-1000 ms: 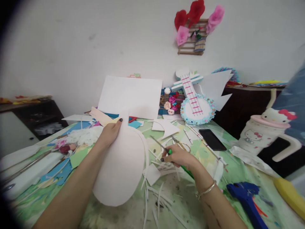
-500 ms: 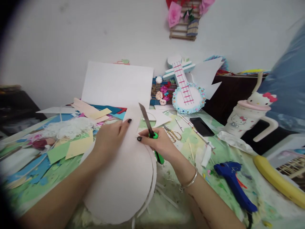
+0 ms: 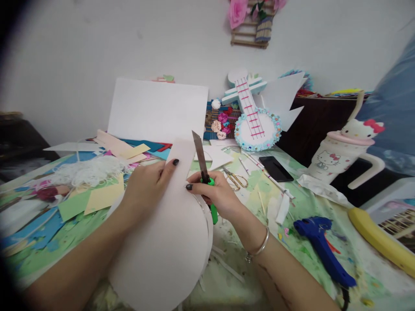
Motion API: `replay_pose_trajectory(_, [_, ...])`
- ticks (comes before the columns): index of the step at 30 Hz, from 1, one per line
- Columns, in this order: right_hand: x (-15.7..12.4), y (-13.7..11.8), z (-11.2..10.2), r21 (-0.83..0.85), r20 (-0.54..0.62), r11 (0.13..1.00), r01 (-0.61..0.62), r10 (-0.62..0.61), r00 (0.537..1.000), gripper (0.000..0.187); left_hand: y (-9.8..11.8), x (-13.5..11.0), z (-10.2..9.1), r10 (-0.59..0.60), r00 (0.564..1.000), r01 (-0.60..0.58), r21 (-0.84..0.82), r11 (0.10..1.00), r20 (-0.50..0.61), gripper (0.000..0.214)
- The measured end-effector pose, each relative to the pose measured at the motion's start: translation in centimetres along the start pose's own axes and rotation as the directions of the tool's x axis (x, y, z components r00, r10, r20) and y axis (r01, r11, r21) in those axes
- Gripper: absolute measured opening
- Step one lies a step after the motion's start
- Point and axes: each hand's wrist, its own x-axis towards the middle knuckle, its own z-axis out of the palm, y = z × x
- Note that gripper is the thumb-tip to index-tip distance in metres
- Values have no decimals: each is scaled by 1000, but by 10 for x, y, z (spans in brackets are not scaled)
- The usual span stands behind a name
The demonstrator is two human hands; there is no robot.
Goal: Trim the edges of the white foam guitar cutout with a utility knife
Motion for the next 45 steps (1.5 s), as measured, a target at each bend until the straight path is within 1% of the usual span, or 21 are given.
replay_pose_trajectory(6, [0, 2, 0, 1, 13, 1000, 10, -11, 1000, 17, 0, 0, 0, 6, 1000, -5, -54, 999, 15, 54])
replay_pose_trajectory(8, [-1, 0, -3, -7, 65, 1000, 22, -21, 998, 19, -2, 1, 0, 14, 1000, -14, -77, 997, 5, 53])
replay_pose_trajectory(10, [-2, -3, -9, 3, 177, 1000, 30, -30, 984, 25, -5, 4, 0, 37, 999, -38, -117, 992, -5, 51])
replay_pose_trajectory(13, [-3, -5, -22, 29, 366, 999, 36, -44, 930, 29, -8, 8, 1, 85, 996, -79, -234, 969, 15, 49])
replay_pose_trajectory(15, [-2, -4, -28, 24, 444, 999, 31, -38, 895, 27, -10, 10, 4, 111, 991, -79, -335, 939, 78, 47])
replay_pose_trajectory(17, [-1, -2, -31, 5, 510, 1000, 27, -26, 860, 27, -10, 11, 7, 130, 979, -54, -419, 907, 155, 45])
replay_pose_trajectory(19, [-1, -1, -31, -8, 569, 999, 32, -22, 822, 26, -9, 10, 11, 144, 966, -26, -473, 881, 215, 44])
replay_pose_trajectory(21, [-2, 0, -29, -3, 608, 1000, 28, -21, 794, 25, -9, 10, 16, 143, 959, 1, -505, 863, 245, 42])
replay_pose_trajectory(22, [-3, 0, -27, 3, 630, 1000, 8, -8, 777, 24, -9, 9, 18, 142, 959, 6, -519, 855, 246, 42])
replay_pose_trajectory(25, [-5, 1, -24, 32, 703, 995, -94, 44, 710, 24, -11, 10, 25, 147, 969, -13, -553, 833, 199, 38])
replay_pose_trajectory(26, [-6, 2, -23, 48, 715, 991, -123, 51, 697, 25, -12, 10, 27, 152, 971, -23, -563, 826, 183, 36])
replay_pose_trajectory(27, [-6, 2, -22, 64, 718, 988, -140, 51, 694, 26, -13, 11, 29, 157, 973, -32, -570, 821, 171, 35])
replay_pose_trajectory(29, [-6, 4, -21, 80, 701, 987, -137, 42, 712, 28, -14, 11, 31, 168, 970, -36, -584, 811, 173, 34])
replay_pose_trajectory(32, [-4, 6, -22, 60, 673, 992, -109, 40, 739, 28, -14, 12, 29, 165, 962, -4, -594, 804, 218, 39])
replay_pose_trajectory(37, [-1, 11, -24, 15, 648, 997, -78, 50, 760, 28, -11, 11, 25, 148, 956, 26, -574, 818, 255, 42])
replay_pose_trajectory(38, [0, 12, -24, 14, 636, 998, -64, 41, 770, 29, -11, 11, 25, 146, 955, 28, -568, 823, 259, 42])
replay_pose_trajectory(40, [2, 14, -23, 20, 581, 1000, -11, -2, 814, 29, -12, 11, 25, 139, 954, 34, -557, 830, 264, 42])
replay_pose_trajectory(42, [4, 15, -22, 23, 498, 998, 56, -60, 865, 27, -12, 11, 25, 138, 954, 35, -555, 831, 267, 40])
replay_pose_trajectory(43, [4, 14, -21, 24, 461, 996, 86, -87, 883, 26, -12, 12, 25, 144, 953, 31, -558, 829, 267, 38])
replay_pose_trajectory(45, [4, 13, -18, 17, 414, 991, 134, -129, 901, 25, -13, 12, 25, 146, 953, 28, -556, 831, 266, 36])
